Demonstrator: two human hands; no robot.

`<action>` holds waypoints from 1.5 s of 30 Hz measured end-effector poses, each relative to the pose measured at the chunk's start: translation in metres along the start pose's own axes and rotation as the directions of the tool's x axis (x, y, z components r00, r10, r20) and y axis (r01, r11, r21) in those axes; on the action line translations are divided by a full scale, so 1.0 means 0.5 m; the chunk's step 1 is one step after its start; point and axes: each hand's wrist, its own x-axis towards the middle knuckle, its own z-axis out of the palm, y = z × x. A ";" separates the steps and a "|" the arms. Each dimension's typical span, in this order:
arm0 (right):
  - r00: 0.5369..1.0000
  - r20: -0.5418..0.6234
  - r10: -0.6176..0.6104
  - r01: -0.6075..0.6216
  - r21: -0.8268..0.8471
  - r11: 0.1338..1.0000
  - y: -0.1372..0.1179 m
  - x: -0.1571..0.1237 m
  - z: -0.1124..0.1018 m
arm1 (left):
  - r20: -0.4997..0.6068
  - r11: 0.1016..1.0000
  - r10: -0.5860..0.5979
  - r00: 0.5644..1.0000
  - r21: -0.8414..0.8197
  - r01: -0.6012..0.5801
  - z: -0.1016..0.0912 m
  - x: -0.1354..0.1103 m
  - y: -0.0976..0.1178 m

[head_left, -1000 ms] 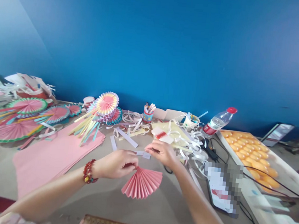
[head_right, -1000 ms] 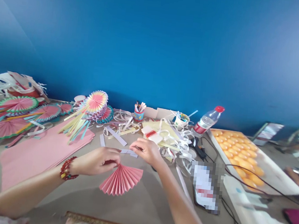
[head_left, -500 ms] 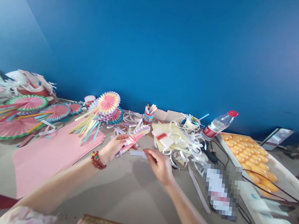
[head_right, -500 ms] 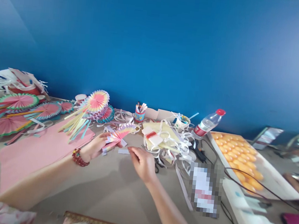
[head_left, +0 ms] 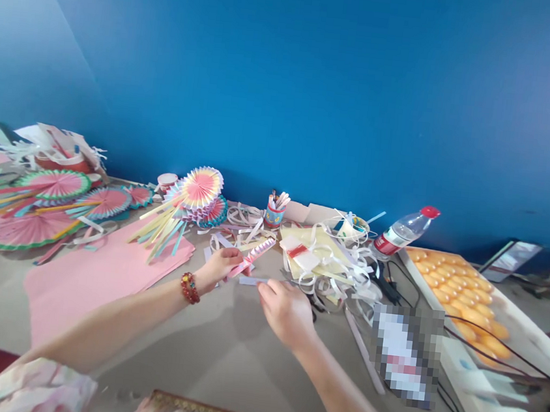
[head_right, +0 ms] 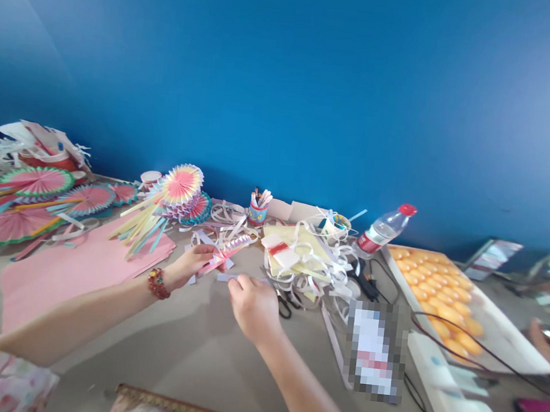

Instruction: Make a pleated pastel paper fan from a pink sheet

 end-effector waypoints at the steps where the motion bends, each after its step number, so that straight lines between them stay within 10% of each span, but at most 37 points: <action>1: 1.000 0.020 -0.005 0.005 -0.021 1.000 -0.002 0.003 -0.005 | -0.002 0.999 0.001 1.000 0.051 -0.001 -0.002 0.005 -0.003; 14: 0.982 0.004 -0.189 0.189 -0.066 0.980 -0.050 0.018 -0.007 | -0.024 0.748 0.249 0.968 0.640 -0.177 -0.017 0.008 0.017; 28: 0.998 -0.060 0.037 -0.025 0.188 0.982 0.038 0.044 -0.069 | 0.250 0.441 0.354 0.901 0.805 -0.396 -0.009 -0.051 0.054; 35: 0.998 0.020 0.054 -0.058 0.419 0.906 0.097 0.071 -0.057 | 0.512 0.275 0.425 0.747 0.713 -0.645 -0.011 -0.085 0.078; 39: 0.995 0.044 0.089 -0.099 0.530 0.842 0.114 0.077 -0.032 | 0.542 0.334 0.459 0.704 0.629 -0.702 -0.016 -0.099 0.096; 45: 0.975 0.170 0.146 -0.223 0.797 0.562 0.118 0.057 0.025 | 0.516 0.670 0.495 0.699 0.286 -0.685 -0.033 -0.100 0.108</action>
